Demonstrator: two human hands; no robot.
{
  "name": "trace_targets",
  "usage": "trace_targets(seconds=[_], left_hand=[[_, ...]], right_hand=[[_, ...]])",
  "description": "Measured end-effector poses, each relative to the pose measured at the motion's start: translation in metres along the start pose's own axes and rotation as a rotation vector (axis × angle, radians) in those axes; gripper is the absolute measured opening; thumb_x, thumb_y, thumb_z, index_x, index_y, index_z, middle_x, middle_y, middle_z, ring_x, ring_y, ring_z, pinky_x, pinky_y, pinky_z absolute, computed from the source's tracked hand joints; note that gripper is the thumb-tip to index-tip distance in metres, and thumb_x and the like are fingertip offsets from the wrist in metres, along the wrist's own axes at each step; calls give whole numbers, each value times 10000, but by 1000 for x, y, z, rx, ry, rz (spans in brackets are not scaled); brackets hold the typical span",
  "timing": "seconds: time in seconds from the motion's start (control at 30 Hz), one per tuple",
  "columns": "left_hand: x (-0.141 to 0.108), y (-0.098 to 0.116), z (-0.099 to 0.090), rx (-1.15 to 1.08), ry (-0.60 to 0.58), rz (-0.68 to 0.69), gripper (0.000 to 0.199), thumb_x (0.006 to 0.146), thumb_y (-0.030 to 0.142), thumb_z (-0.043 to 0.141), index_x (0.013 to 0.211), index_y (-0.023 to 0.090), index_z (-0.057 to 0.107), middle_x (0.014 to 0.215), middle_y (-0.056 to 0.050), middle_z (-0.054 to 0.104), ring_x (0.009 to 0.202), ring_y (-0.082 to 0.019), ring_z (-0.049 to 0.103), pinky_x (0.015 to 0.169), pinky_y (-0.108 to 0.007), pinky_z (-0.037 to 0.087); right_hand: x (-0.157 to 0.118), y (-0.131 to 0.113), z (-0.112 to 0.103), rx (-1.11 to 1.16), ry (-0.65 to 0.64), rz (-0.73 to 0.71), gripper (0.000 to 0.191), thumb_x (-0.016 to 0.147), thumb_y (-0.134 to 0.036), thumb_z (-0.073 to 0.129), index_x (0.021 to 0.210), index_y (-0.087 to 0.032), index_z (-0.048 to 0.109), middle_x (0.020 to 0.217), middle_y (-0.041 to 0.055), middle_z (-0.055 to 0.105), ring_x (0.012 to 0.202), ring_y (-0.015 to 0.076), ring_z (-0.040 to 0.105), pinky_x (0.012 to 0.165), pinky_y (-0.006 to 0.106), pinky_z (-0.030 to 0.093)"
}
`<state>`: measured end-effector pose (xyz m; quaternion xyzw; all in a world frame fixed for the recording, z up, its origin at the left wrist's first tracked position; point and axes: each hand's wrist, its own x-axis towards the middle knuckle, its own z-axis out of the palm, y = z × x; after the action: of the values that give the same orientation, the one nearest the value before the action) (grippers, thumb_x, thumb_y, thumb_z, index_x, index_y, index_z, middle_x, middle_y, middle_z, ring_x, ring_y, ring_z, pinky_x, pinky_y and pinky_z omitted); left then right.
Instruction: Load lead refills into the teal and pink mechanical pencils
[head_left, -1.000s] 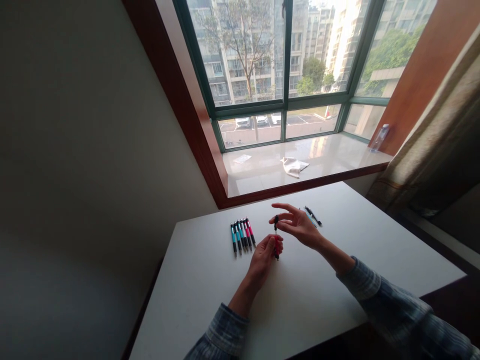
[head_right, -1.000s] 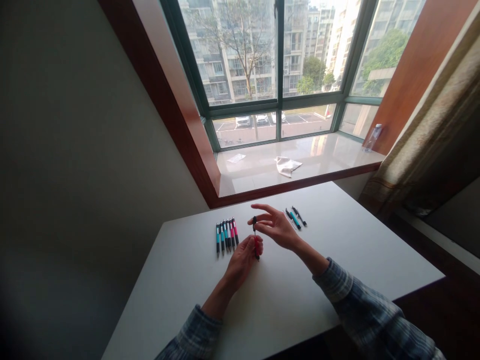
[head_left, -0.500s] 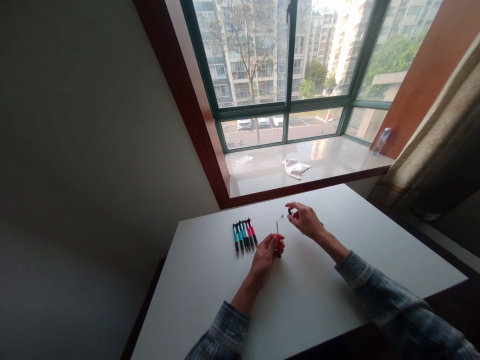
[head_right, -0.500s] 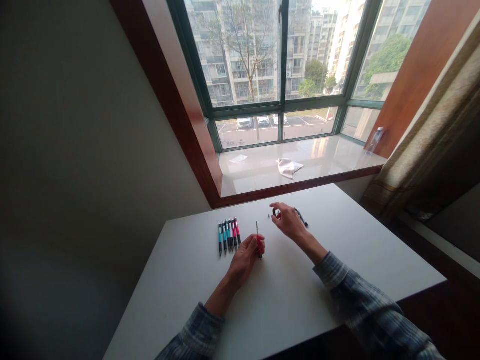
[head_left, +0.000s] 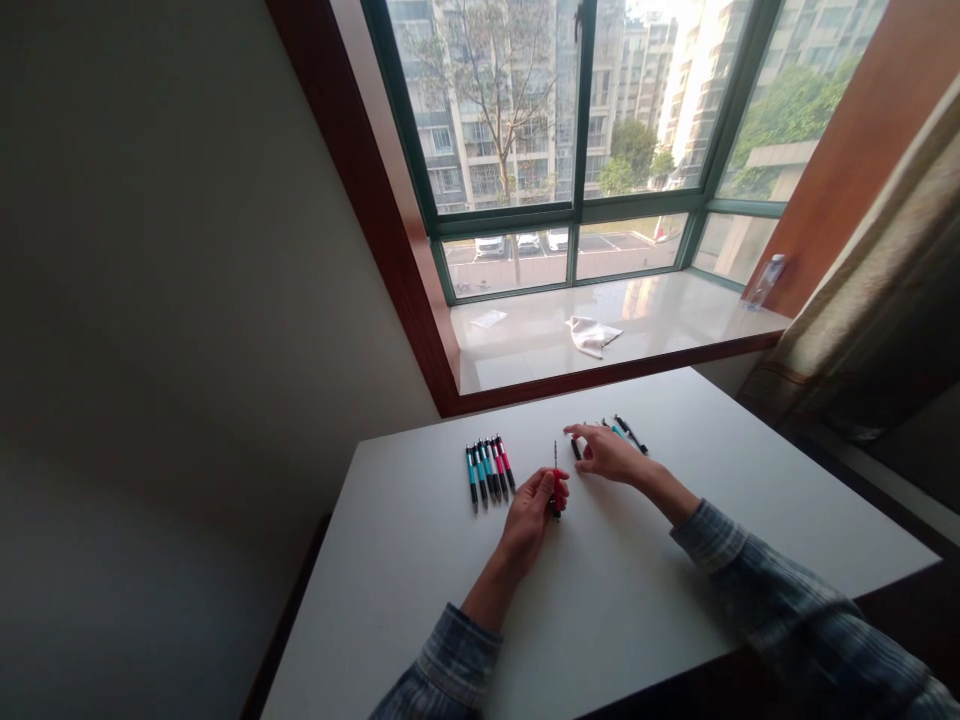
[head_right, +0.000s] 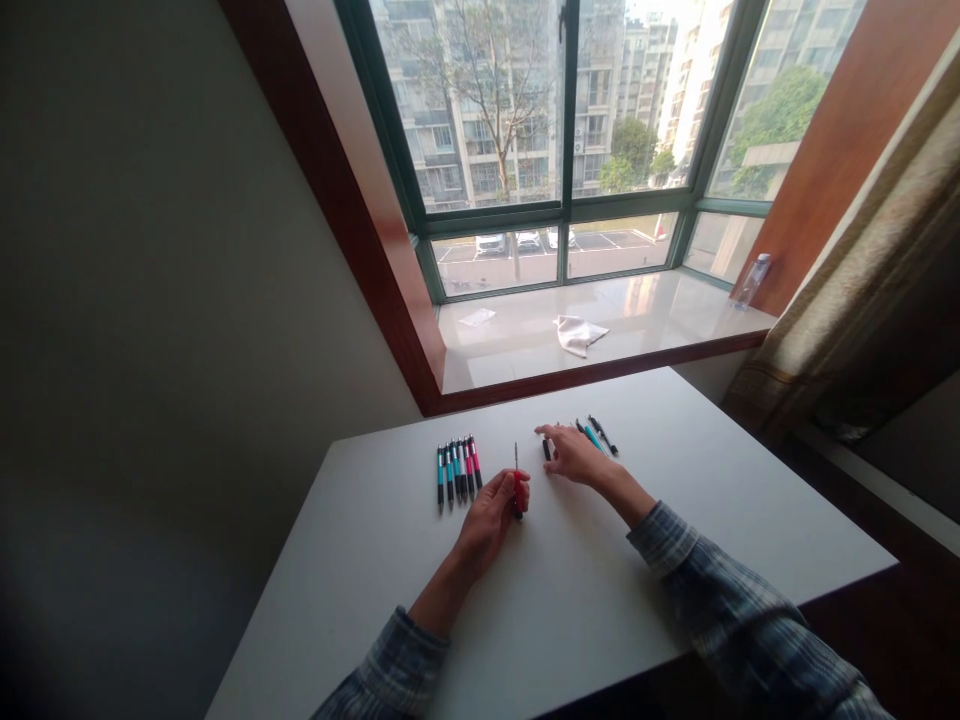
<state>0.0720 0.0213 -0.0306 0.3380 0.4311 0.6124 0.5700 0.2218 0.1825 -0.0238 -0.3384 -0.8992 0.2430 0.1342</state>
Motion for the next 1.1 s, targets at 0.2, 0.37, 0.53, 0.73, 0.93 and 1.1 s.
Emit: trace_targets(seconds=[0.2,0.37,0.53,0.73,0.93,1.1], left_hand=[[1,-3,-1,-11,19,-9,484,855,608,716,996,146,717,770,-22,589,685,-121,497,669,-267,388],[1,-6,-2,-16,14,-3,474,855,598,720,987,143,718,768,-23,587,681,-120,492,662,-264,376],[0,-7,-2,-26,24,-19,442,866,569,725,992,146,718,757,-17,580,678,-116,487,649,-258,363],[-2,-7,-1,-22,16,-15,443,866,571,724,993,146,717,768,-20,582,692,-119,490,670,-260,374],[-1,-6,-2,-17,21,-21,457,858,583,725,991,146,710,779,-20,580,699,-121,492,687,-263,381],[-2,0,3,-15,62,-44,507,835,639,713,984,155,692,785,-25,583,707,-141,507,710,-292,406]], right_hand=[[1,3,-2,33,-31,-12,746,816,-84,703,1504,-269,480,1279,86,706,897,188,702,853,292,506],[9,8,-6,-77,32,-7,880,829,-145,748,1590,-283,329,1297,87,703,1200,290,604,987,371,469],[22,14,-9,-92,-62,-12,984,805,-178,770,1625,-301,240,1299,61,711,1246,313,563,1016,409,453],[30,23,-9,-31,-112,-5,887,800,-191,762,1582,-313,362,1299,42,712,1213,294,604,988,386,483],[24,20,-13,34,-46,-11,759,773,-200,790,1477,-304,527,1274,43,723,1105,266,650,973,405,496],[-5,-8,-13,319,97,-62,360,904,-411,700,1214,-229,729,1089,67,779,916,220,688,830,362,536]])
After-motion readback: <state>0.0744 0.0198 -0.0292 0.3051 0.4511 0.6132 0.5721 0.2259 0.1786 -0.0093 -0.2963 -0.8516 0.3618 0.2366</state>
